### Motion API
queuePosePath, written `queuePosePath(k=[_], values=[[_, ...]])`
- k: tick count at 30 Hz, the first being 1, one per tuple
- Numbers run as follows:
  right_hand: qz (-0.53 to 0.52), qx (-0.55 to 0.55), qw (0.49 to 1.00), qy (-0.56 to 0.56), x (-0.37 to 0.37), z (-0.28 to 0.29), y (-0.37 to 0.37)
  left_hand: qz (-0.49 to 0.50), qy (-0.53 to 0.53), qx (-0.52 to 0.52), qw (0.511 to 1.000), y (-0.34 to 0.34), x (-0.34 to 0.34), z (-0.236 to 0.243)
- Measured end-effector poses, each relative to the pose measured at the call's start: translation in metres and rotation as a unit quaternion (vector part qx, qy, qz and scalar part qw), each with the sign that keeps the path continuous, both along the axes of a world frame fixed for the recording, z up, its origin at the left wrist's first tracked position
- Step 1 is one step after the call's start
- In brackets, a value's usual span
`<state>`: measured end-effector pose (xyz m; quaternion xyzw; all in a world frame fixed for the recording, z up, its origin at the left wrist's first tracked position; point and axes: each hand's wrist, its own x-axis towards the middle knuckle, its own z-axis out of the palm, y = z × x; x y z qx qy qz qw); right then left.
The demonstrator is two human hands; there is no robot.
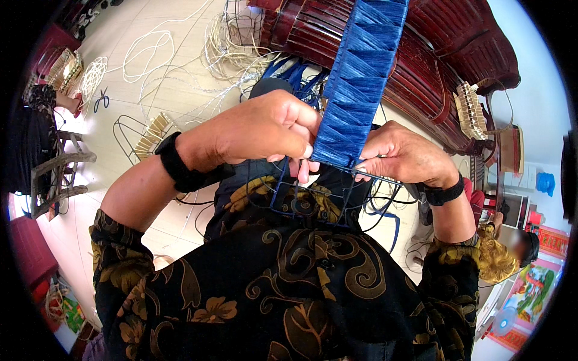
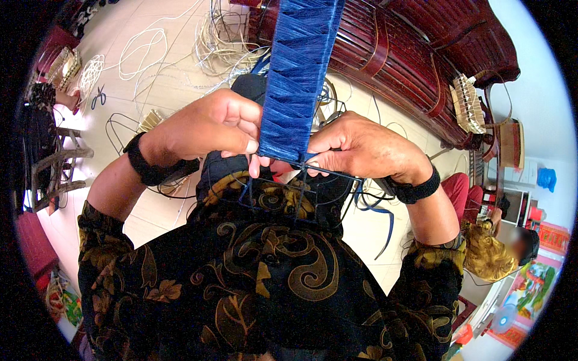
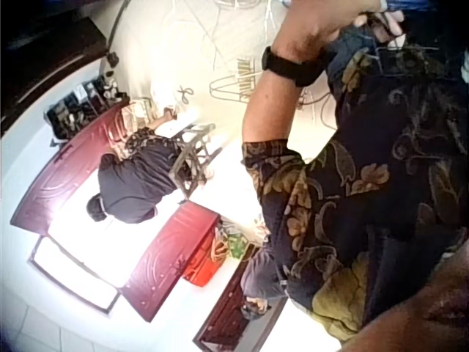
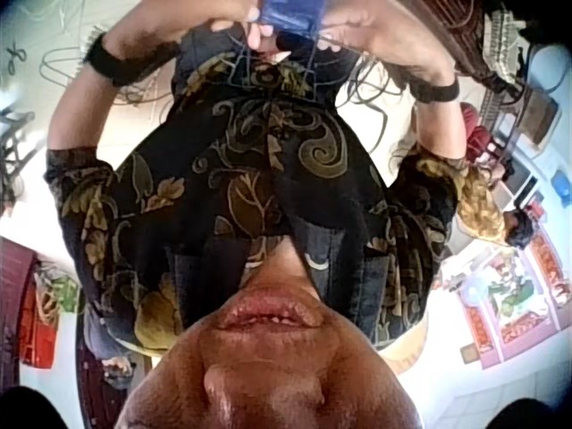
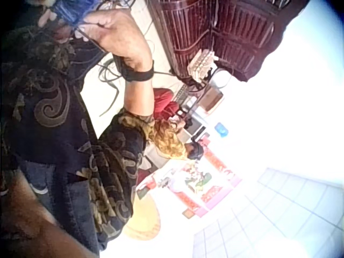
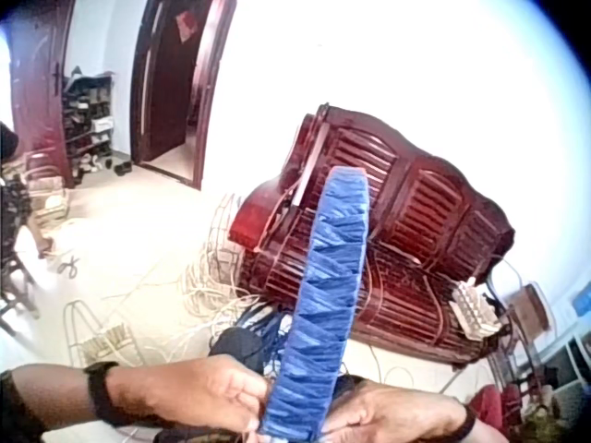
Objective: The person weaves blue plastic straps around a wire basket frame by hand, wrapping the handle and securing the straps to the base.
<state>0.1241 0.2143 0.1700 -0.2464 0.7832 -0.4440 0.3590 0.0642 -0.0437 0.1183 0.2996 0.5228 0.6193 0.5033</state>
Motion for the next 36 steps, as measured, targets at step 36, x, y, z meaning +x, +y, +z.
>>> queuePosePath(k=[36], values=[[-0.046, 0.1, 0.978, 0.176, 0.027, 0.017, 0.006, 0.021, -0.067, -0.015, 0.997, 0.016, -0.005, 0.004]])
